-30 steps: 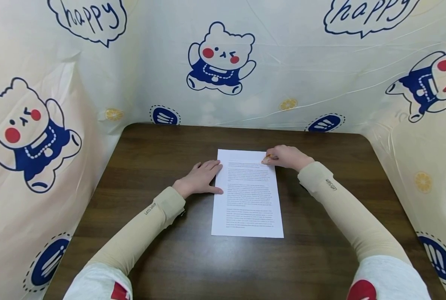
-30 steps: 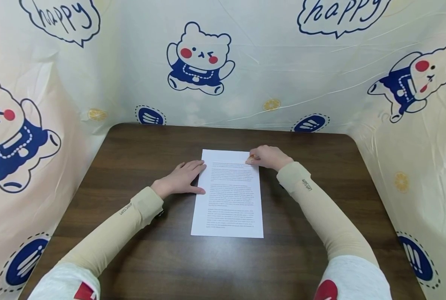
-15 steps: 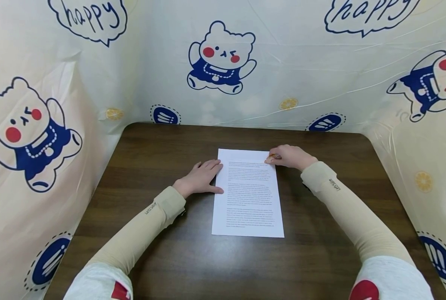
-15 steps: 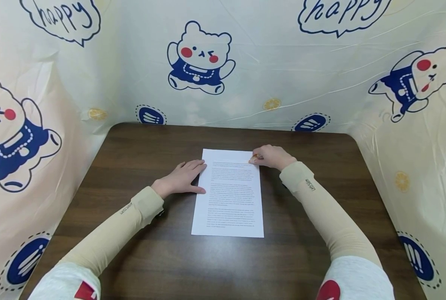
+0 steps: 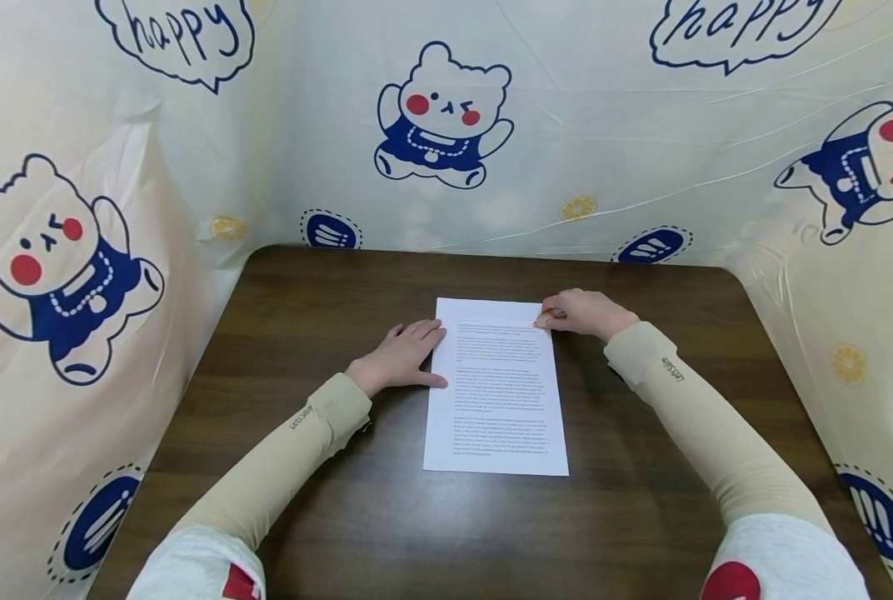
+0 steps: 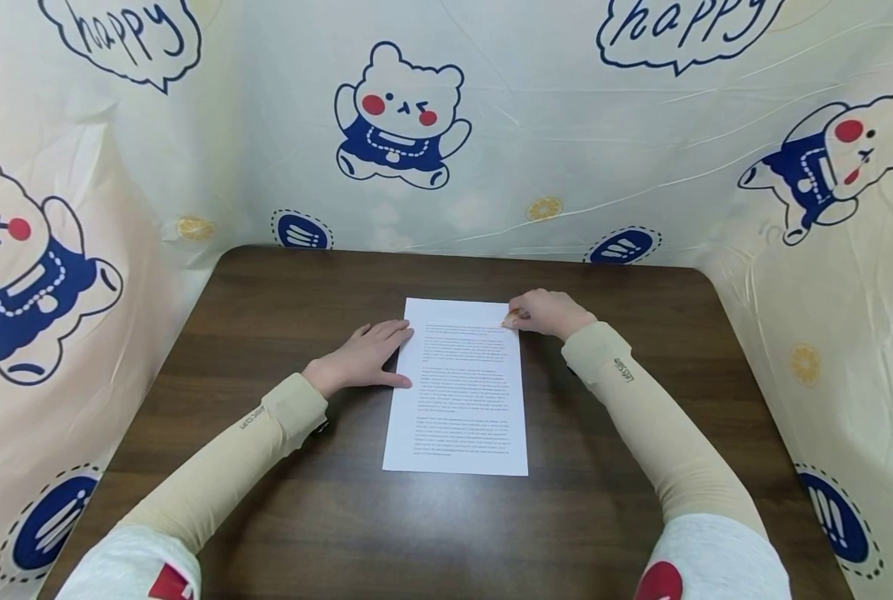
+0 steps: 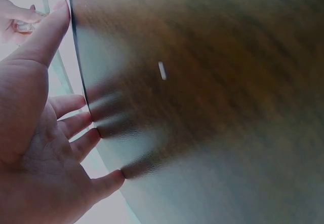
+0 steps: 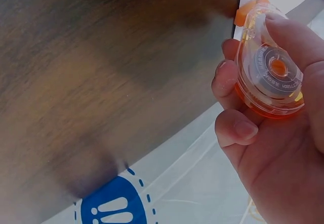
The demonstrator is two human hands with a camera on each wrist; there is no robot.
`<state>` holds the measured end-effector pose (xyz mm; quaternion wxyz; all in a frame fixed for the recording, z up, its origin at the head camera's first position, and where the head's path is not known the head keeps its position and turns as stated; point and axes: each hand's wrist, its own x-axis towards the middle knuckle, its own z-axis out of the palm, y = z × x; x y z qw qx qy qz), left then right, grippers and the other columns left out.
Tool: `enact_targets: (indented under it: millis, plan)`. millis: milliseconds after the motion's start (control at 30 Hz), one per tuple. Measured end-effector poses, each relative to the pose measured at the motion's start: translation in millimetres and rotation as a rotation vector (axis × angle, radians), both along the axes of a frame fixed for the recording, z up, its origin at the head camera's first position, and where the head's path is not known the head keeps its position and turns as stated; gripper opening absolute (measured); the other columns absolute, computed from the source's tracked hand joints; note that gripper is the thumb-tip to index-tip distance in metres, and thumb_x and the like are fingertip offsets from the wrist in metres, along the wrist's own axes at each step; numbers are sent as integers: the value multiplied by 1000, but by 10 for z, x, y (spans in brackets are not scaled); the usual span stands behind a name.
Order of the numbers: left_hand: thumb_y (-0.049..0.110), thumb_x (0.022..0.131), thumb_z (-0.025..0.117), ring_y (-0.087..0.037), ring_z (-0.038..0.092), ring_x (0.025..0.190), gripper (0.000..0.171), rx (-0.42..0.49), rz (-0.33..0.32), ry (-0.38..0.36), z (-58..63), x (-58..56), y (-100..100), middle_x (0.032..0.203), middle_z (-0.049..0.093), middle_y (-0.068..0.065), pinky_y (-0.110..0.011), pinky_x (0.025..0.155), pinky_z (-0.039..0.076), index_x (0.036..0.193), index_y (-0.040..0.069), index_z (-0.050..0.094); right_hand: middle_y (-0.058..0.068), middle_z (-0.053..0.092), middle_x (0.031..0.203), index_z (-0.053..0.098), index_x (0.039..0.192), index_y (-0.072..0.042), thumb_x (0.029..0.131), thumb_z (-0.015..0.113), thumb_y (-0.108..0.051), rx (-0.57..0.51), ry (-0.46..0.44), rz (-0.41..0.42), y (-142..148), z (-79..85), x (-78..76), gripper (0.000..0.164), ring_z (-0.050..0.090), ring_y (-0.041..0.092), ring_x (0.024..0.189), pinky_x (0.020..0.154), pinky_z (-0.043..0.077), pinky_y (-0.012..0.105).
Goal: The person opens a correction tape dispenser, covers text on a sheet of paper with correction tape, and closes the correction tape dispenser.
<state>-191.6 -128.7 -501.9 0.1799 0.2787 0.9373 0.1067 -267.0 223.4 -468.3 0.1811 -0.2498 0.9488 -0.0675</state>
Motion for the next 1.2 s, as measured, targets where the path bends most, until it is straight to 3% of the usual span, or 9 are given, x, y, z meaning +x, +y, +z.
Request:
enact_targets:
  millis: [400, 633, 800, 1200]
  plan:
    - [63, 91, 72, -34, 19, 159, 103, -1, 3, -5, -3, -18, -10, 172, 21, -15, -66, 123, 14, 164, 5, 28, 6, 72, 106, 74, 118, -14, 100, 73, -32, 17, -5, -18, 16, -2, -14, 26, 59, 24, 90, 88, 52, 44]
    - [63, 91, 72, -34, 19, 159, 103, -8, 4, -12, -19, -17, -12, 172, 21, -15, -67, 123, 14, 164, 5, 27, 6, 70, 98, 72, 116, -11, 100, 73, -27, 2, 14, 5, -10, 2, 21, 23, 58, 23, 85, 80, 52, 41]
    - [63, 91, 72, -34, 19, 159, 103, -6, 3, -12, -11, -13, -3, 172, 21, -15, -67, 123, 14, 164, 5, 28, 7, 72, 103, 71, 118, -11, 100, 72, -26, -28, 5, 13, -27, 29, 40, 23, 59, 22, 86, 83, 54, 41]
    - [63, 91, 72, -34, 19, 159, 103, -10, 4, -7, -3, -12, 8, 172, 21, -15, -67, 123, 14, 164, 5, 28, 4, 73, 103, 69, 123, -10, 102, 69, -26, -110, -26, 83, -359, 69, 27, 26, 60, 19, 79, 76, 51, 35]
